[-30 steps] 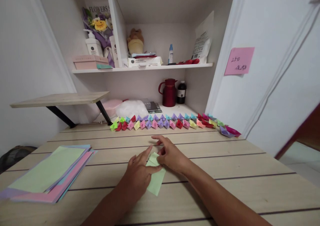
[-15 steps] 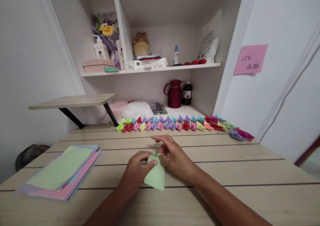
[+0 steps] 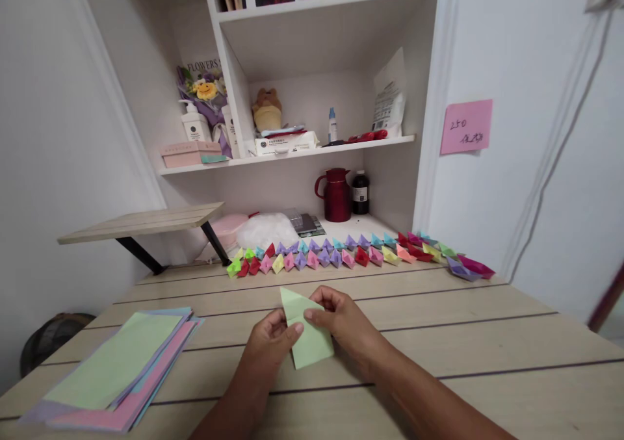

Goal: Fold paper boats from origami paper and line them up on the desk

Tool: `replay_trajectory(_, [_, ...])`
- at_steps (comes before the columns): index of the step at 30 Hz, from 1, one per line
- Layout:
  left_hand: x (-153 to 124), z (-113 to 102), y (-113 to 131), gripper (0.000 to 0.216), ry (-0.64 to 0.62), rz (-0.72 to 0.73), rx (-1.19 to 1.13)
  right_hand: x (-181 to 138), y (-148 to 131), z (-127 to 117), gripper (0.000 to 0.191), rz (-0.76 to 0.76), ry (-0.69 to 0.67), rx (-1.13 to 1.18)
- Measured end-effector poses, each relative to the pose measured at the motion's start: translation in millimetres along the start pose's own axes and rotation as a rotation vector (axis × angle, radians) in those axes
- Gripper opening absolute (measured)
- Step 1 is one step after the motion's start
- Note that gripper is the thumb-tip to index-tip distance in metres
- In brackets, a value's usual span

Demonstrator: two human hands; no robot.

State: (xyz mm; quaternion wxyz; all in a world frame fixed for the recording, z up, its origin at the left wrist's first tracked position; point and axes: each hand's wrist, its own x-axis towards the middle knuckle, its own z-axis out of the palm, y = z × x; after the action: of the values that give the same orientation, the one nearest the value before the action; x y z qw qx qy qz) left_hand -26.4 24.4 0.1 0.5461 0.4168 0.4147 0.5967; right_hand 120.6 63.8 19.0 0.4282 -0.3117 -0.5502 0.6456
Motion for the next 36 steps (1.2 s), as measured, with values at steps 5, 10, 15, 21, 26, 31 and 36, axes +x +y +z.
replay_trajectory(5, [1.4,2.7,-4.9,0.042,0.099,0.086,-0.022,-0.3,-3.9,-7.1,0.027,0.066,-0.099,-0.079])
replay_trajectory(10, [3.2,-6.6,-2.3,0.036,0.180,0.056,-0.010,-0.7,-3.8,-5.3,0.032,0.128,-0.126,-0.004])
replay_trajectory(15, [-1.4,-3.0,3.8,0.041,0.176,0.007,-0.098,-1.1,-1.3,-1.4,0.034,0.158,0.001,0.107])
replay_trajectory(21, [-2.3,-2.6,5.8,0.030,0.129,0.039,0.037,2.0,6.4,-2.4,0.031,0.150,0.002,-0.028])
replay_trajectory(26, [-0.5,-10.2,6.2,0.019,0.299,0.176,0.378,7.2,-2.9,-25.8,0.006,-0.429,0.256,-0.830])
replay_trajectory(31, [-6.6,-8.2,15.9,0.041,0.322,0.561,1.006,8.2,-10.7,-40.1,0.022,-0.611,0.054,-1.425])
replay_trajectory(36, [-10.1,-0.5,11.0,0.046,0.030,0.554,1.357,9.7,-0.4,-33.5,0.025,-0.599,-0.176,-1.585])
